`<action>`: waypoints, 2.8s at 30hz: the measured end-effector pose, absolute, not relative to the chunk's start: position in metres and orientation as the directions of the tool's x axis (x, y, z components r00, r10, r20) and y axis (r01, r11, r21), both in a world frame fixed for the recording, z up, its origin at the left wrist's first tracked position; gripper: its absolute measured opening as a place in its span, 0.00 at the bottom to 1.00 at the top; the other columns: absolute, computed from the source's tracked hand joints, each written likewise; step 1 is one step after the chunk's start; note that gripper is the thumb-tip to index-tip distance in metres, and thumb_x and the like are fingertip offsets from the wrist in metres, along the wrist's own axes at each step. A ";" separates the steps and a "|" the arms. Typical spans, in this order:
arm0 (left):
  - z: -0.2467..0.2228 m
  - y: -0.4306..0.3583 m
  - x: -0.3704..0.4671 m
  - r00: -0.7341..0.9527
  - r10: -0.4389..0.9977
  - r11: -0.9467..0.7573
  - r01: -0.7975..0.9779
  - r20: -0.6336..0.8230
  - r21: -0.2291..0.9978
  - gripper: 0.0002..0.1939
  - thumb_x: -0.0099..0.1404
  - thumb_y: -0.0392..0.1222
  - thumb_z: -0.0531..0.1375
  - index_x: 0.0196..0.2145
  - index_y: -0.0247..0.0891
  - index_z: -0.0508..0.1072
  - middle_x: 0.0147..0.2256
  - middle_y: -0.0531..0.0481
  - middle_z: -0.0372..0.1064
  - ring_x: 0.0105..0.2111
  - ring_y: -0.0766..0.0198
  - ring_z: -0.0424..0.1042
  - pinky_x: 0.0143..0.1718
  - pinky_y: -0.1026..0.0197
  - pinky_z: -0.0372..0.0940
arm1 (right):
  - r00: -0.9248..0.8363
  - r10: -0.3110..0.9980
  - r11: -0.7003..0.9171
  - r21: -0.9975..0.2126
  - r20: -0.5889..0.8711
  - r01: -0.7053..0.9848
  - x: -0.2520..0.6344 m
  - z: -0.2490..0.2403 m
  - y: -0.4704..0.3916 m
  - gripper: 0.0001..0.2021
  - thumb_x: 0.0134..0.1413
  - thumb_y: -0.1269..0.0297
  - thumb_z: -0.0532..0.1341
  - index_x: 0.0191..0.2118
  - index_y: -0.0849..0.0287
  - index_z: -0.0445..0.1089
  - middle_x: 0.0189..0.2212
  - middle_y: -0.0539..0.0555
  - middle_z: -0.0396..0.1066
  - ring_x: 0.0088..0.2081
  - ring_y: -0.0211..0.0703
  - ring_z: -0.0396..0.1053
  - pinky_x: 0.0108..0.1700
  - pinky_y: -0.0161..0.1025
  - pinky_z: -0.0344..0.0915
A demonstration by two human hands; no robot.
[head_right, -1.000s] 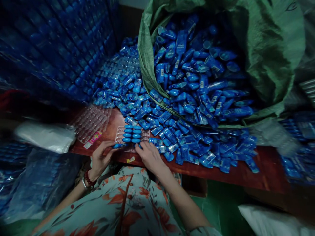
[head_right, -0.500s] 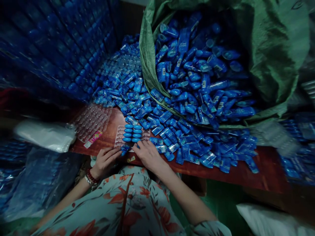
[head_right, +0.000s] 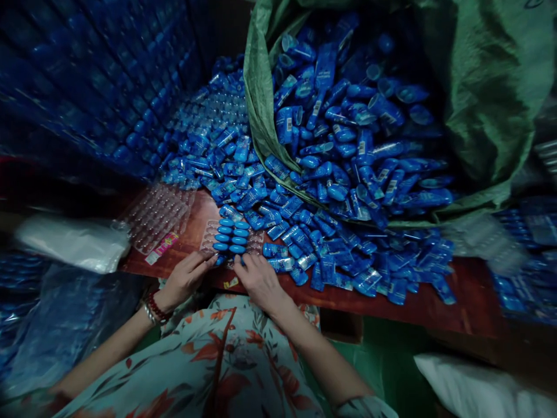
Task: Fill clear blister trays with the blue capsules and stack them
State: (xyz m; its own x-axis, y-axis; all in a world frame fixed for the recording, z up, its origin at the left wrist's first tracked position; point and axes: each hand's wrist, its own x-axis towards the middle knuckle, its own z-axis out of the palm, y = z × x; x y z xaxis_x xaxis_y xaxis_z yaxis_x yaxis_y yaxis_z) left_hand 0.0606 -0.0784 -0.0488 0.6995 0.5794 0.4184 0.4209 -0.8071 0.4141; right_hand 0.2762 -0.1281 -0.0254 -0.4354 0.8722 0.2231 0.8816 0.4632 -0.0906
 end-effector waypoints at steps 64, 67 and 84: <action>-0.025 -0.087 0.037 0.631 0.707 -0.697 0.545 0.319 0.466 0.16 0.67 0.30 0.48 0.51 0.38 0.63 0.43 0.43 0.66 0.41 0.63 0.67 0.41 0.61 0.67 | -0.211 0.972 0.234 -0.343 0.104 0.910 0.264 -0.039 -0.145 0.15 0.63 0.58 0.50 0.45 0.61 0.67 0.28 0.53 0.70 0.30 0.38 0.70 0.31 0.32 0.63; -0.028 -0.087 0.040 0.755 0.605 -0.776 0.488 0.253 0.399 0.18 0.67 0.30 0.47 0.53 0.36 0.62 0.43 0.42 0.67 0.41 0.62 0.67 0.41 0.60 0.67 | -0.304 0.950 0.292 -0.144 -0.067 0.946 0.265 -0.026 -0.142 0.13 0.63 0.64 0.50 0.49 0.63 0.64 0.30 0.54 0.69 0.31 0.40 0.70 0.29 0.33 0.63; -0.013 -0.097 0.071 0.876 0.472 -0.841 0.482 -0.101 0.244 0.13 0.63 0.28 0.49 0.44 0.35 0.64 0.40 0.44 0.64 0.40 0.58 0.64 0.44 0.54 0.64 | -0.425 0.879 0.451 0.087 -0.218 0.888 0.239 -0.002 -0.137 0.10 0.59 0.76 0.47 0.45 0.64 0.59 0.30 0.56 0.66 0.28 0.41 0.69 0.24 0.33 0.63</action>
